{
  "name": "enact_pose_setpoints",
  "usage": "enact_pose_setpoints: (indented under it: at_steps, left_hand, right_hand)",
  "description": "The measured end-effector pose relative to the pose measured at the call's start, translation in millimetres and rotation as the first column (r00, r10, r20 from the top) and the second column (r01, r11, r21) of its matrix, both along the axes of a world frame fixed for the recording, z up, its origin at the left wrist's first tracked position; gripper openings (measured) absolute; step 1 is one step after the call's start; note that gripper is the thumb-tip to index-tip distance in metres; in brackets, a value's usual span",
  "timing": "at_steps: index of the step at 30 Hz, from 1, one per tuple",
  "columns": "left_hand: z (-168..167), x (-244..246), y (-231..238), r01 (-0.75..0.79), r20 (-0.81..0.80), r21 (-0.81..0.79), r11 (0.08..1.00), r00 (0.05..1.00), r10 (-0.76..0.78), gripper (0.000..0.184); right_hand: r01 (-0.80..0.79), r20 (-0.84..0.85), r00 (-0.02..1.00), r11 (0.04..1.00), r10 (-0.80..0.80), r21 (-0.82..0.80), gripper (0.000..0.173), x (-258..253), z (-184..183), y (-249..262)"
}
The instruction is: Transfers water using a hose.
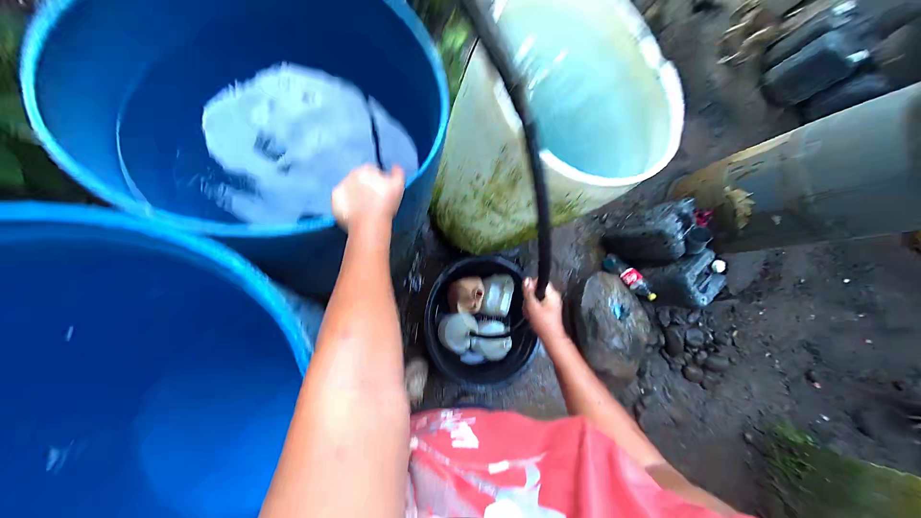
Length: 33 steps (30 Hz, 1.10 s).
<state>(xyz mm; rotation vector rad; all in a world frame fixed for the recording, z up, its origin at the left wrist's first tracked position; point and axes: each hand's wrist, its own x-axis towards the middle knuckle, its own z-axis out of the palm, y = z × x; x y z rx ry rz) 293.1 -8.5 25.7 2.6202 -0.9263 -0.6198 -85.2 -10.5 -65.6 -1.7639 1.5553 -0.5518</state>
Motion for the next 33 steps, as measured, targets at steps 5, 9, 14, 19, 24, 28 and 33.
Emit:
enact_pose_setpoints:
  at_steps: [5,9,14,19,24,28,33]
  left_hand:
    - [-0.9,-0.8,-3.6,0.012,0.01,0.033,0.999,1.0,-0.012,0.072]
    - [6.5,-0.7,-5.7,-0.004,0.001,0.08,0.997,1.0,0.004,0.069]
    - [9.6,-2.8,-6.5,-0.017,0.009,0.099,0.995,1.0,0.016,0.068]
    - [10.3,-3.8,-7.1,-0.023,0.01,0.111,0.994,1.0,0.022,0.068]
    - [12.0,-6.2,-6.6,-0.025,0.007,0.128,0.991,1.0,0.024,0.067]
    - [10.1,-5.3,-7.4,-0.025,0.01,0.122,0.992,1.0,0.023,0.065]
    - [9.0,-4.7,-7.7,-0.022,0.012,0.128,0.991,1.0,0.02,0.066]
  right_hand:
    - [0.028,0.031,0.999,1.0,-0.028,-0.013,0.035,5.5,10.6,-3.7]
    - [0.005,0.037,0.999,0.999,-0.003,-0.04,0.036,2.8,9.9,-5.2]
    - [0.009,0.045,0.999,0.999,-0.007,-0.034,0.034,-1.3,6.5,-5.2]
    - [0.012,0.045,0.999,1.0,-0.011,-0.028,0.034,-3.9,3.6,-4.9]
    - [0.014,0.043,0.999,0.999,-0.012,-0.03,0.034,-5.0,3.0,-2.7]
    - [0.022,0.053,0.998,1.0,-0.022,-0.001,0.034,-5.4,0.8,-3.3]
    - [0.03,0.051,0.998,1.0,-0.03,-0.001,0.034,-4.8,-1.1,-3.5]
